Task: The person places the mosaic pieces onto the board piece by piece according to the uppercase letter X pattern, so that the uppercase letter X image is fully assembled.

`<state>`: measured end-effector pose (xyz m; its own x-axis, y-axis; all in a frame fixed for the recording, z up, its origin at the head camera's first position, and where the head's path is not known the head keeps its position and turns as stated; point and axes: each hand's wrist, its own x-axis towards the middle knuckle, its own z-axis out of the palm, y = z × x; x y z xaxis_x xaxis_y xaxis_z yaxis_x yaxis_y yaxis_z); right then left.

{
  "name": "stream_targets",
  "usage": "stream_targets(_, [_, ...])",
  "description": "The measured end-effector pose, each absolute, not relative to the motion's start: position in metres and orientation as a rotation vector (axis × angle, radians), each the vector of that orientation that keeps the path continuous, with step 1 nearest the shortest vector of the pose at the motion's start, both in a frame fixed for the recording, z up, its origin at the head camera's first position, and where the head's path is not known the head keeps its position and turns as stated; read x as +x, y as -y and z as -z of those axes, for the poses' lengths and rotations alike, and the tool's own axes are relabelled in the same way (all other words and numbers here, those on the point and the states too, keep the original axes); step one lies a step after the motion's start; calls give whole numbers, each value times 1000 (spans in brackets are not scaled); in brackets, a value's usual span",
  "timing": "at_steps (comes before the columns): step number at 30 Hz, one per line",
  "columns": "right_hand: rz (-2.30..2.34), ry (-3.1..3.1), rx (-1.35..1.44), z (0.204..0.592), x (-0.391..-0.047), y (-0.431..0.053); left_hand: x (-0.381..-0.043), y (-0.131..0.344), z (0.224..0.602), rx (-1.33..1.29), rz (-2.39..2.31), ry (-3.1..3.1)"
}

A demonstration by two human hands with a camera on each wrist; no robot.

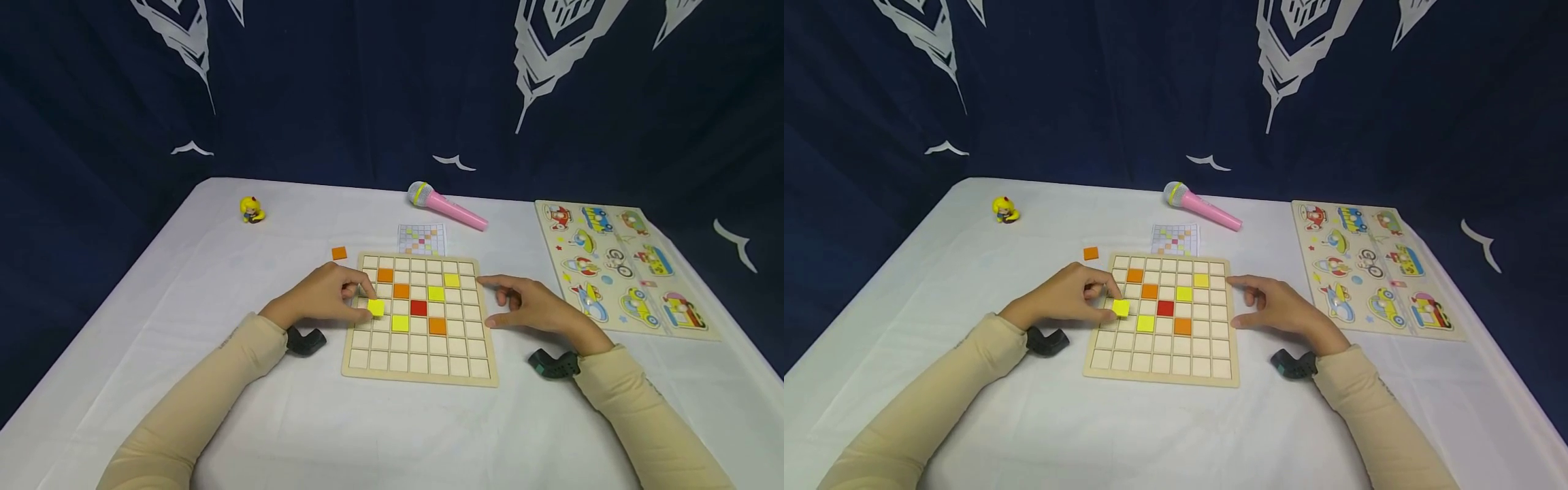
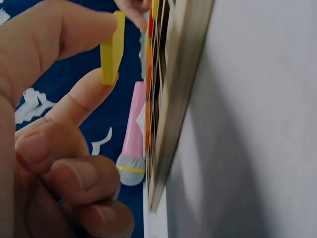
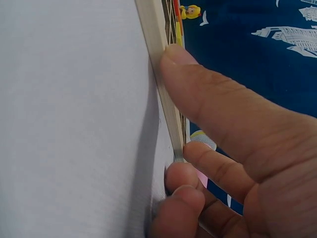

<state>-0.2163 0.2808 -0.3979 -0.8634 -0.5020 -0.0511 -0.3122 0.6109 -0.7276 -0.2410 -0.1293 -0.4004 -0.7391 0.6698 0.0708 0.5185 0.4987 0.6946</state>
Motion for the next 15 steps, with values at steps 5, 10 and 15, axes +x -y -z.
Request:
stream_targets(5, [1089, -2597, -668, 398, -217, -281, -235, 123, 399, 1088, -1039, -2431])
stream_targets(10, [1091, -2593, -657, 398, -217, -281, -230, 119, 400, 1117, -1026, -2368])
stream_targets(15, [1089, -2589, -653, 398, -218, -280, -226, 115, 399, 1100, -989, -2340])
